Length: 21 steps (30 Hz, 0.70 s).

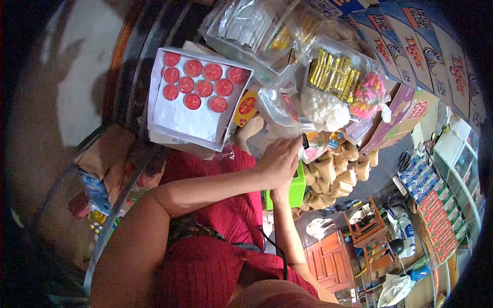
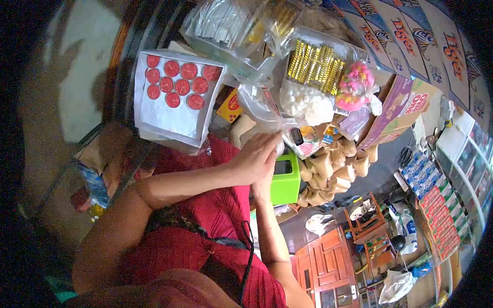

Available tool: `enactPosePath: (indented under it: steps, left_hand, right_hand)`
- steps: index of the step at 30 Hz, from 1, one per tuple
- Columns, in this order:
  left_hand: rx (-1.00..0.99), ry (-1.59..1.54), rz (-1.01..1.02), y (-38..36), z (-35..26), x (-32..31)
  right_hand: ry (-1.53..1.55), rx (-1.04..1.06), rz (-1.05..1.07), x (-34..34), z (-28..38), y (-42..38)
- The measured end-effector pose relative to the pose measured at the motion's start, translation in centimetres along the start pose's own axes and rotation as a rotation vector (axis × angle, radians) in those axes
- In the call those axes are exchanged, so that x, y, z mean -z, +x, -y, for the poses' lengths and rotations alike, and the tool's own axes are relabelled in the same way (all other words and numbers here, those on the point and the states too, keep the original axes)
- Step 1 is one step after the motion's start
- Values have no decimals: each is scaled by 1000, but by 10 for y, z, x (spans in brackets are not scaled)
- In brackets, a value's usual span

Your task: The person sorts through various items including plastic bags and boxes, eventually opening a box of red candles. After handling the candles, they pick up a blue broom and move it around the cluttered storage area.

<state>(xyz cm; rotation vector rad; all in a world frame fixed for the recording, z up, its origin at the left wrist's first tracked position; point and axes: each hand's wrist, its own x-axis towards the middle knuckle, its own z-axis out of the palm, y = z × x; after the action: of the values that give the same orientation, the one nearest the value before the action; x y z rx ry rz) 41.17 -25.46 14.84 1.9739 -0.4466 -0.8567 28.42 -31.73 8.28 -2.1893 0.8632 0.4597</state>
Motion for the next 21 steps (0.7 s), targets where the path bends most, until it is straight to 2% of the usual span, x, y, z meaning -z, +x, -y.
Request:
enactPosePath:
  steps: [1,5,7,9,11,12,16,19,21]
  left_hand:
    - [9,24,95,-2,-5,9]
    - [10,203,133,-4,-12,26]
    - [-223,237,66,-11,-8,32]
    - [-263,221,98,-12,-13,54]
    - [-121,-91,463,-11,-19,85]
    - [-132,-117,376,-14,-23,96]
    - [-243,-212,245,-19,-18,143]
    - [-227,-376,299,-16,-18,195]
    - [-42,-679,414,-16,-10,233]
  right_hand:
    - [-4,-5,-10,-2,0,1]
    - [-24,-27,-46,-13,1,22]
    - [-39,-34,-62,-20,0,35]
    - [-57,-40,-74,-25,-1,47]
    - [-65,-60,-91,-30,-1,56]
    - [-71,-66,-100,-34,0,64]
    - [-107,-95,-111,-36,5,82]
    - [-140,-132,-93,-24,14,84]
    - [-198,-203,-15,-1,33,72]
